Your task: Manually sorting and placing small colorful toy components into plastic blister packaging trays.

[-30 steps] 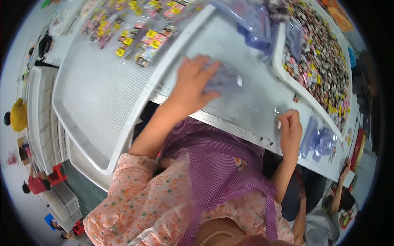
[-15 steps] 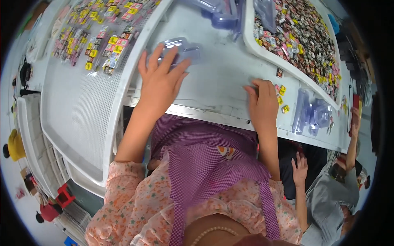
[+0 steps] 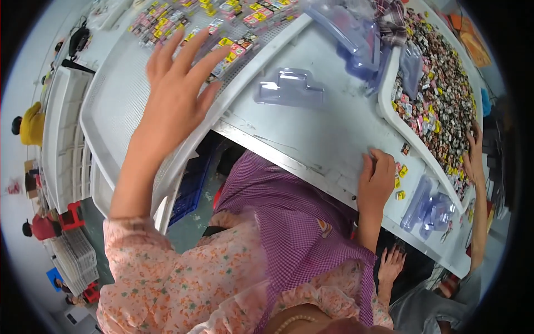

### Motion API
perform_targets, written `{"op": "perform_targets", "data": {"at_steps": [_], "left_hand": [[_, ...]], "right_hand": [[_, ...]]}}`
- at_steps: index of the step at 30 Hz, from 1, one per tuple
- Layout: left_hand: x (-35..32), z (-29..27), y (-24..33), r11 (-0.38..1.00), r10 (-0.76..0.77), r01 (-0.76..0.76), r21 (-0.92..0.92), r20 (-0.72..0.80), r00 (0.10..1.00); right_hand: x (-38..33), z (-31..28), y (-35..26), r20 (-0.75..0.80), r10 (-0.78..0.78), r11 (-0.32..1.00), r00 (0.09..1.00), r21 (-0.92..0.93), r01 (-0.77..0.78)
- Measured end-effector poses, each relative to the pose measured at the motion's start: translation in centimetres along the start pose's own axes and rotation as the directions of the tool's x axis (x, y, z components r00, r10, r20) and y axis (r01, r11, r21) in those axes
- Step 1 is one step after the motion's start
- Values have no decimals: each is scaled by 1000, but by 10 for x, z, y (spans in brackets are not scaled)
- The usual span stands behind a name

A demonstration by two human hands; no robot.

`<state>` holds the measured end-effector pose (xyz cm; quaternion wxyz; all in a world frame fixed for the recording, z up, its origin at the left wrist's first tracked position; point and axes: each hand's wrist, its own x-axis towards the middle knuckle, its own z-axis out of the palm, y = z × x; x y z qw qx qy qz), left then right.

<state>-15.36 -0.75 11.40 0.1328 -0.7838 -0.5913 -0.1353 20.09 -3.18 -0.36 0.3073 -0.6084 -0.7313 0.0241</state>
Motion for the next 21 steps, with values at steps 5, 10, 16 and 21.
{"op": "perform_targets", "data": {"at_steps": [5,10,16,21], "left_hand": [[19,39,-26,998,58,-54,-37,123,991],[30,50,-27,990,60,-32,-135,209,976],[37,60,-37,981,73,-27,-195,233,970],[35,74,-33,996,40,-22,-92,203,978]], "right_hand": [[-1,0,1,-14,-8,1000,1000,8,8],[0,1,2,4,14,1000,1000,14,-14],[1,-1,2,6,23,1000,1000,20,-23],[3,-1,-3,23,7,1000,1000,-4,-7]]}}
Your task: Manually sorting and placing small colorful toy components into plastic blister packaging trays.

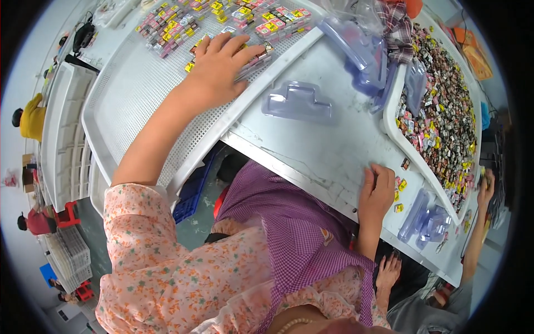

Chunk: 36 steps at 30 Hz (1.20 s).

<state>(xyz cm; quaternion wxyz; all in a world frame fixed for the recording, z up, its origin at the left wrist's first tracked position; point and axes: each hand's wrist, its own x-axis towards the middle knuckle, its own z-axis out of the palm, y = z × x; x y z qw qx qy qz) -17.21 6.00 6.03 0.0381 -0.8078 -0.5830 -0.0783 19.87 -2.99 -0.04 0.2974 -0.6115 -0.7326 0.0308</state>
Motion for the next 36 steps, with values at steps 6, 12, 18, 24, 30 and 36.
{"op": "perform_targets", "data": {"at_steps": [6,12,18,24,30,36], "left_hand": [[0,18,5,999,-7,12,35,-158,987],[-2,18,3,996,-48,60,67,-164,985],[-7,17,-11,987,-104,123,104,-176,979],[-8,19,-44,992,-34,58,115,-203,979],[-2,19,-59,993,-30,54,108,-209,977],[-12,19,-52,985,-88,116,130,-206,975]], "right_hand": [[-3,-1,2,-5,-3,1000,1000,11,3],[-2,-2,1,12,13,1000,1000,24,-13],[-1,-1,1,16,18,1000,1000,24,-18],[0,-2,-1,22,-3,1000,1000,29,2],[0,-2,-1,5,-16,1000,1000,3,16],[0,-2,-1,7,-10,1000,1000,12,10]]}}
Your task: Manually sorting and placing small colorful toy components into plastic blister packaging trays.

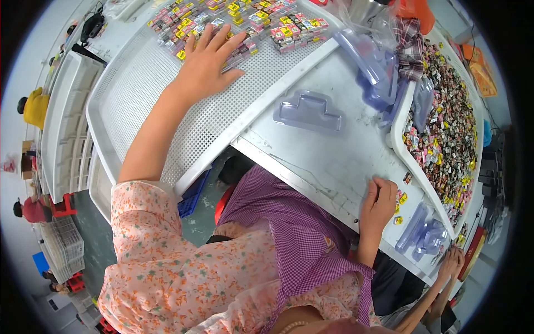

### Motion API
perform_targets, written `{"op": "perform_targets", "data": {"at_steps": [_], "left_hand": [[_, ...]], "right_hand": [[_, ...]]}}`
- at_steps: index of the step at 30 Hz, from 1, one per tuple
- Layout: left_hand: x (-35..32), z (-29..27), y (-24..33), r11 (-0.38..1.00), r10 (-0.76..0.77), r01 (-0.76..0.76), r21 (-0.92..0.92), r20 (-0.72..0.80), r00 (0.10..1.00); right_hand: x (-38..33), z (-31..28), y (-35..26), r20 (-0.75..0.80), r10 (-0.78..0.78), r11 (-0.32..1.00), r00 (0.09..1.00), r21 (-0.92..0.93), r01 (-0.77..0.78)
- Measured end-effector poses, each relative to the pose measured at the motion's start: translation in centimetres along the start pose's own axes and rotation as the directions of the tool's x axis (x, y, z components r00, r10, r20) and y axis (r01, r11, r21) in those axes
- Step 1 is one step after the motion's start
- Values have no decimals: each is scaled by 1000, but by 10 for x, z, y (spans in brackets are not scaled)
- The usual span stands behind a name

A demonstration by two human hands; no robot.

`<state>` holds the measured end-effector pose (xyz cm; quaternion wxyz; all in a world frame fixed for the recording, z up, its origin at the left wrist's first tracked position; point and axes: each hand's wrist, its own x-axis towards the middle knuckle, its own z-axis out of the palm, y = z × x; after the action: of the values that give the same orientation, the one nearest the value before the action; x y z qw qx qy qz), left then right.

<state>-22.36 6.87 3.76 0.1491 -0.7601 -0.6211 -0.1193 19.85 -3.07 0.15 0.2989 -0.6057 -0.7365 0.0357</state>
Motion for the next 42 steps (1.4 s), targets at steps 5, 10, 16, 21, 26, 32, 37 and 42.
{"op": "perform_targets", "data": {"at_steps": [5,10,16,21,26,32,37,42], "left_hand": [[-14,-7,-1,997,-5,4,75,8,1000],[-20,-3,-15,999,-41,41,-26,19,999],[-27,-3,-6,998,-56,57,28,-47,997],[-34,-1,-11,998,-67,67,-12,-24,997],[-34,-1,-15,997,-73,73,-16,0,997],[-37,-5,-15,997,-76,75,-28,-28,997],[-28,-34,7,986,-44,27,-166,-96,994],[-21,-92,78,887,207,-211,-410,-56,977]], "right_hand": [[-1,1,-1,4,17,1000,1000,-4,-17],[0,0,0,-1,-7,1000,1000,-3,7],[1,1,-1,2,8,1000,1000,7,-8],[1,1,-1,-7,-10,1000,1000,-5,10],[0,2,1,0,9,1000,1000,-1,-9],[-1,-1,-1,10,5,1000,1000,0,-5],[-1,-1,0,-38,0,1000,999,22,1],[5,5,-3,-36,-100,993,994,-64,98]]}}
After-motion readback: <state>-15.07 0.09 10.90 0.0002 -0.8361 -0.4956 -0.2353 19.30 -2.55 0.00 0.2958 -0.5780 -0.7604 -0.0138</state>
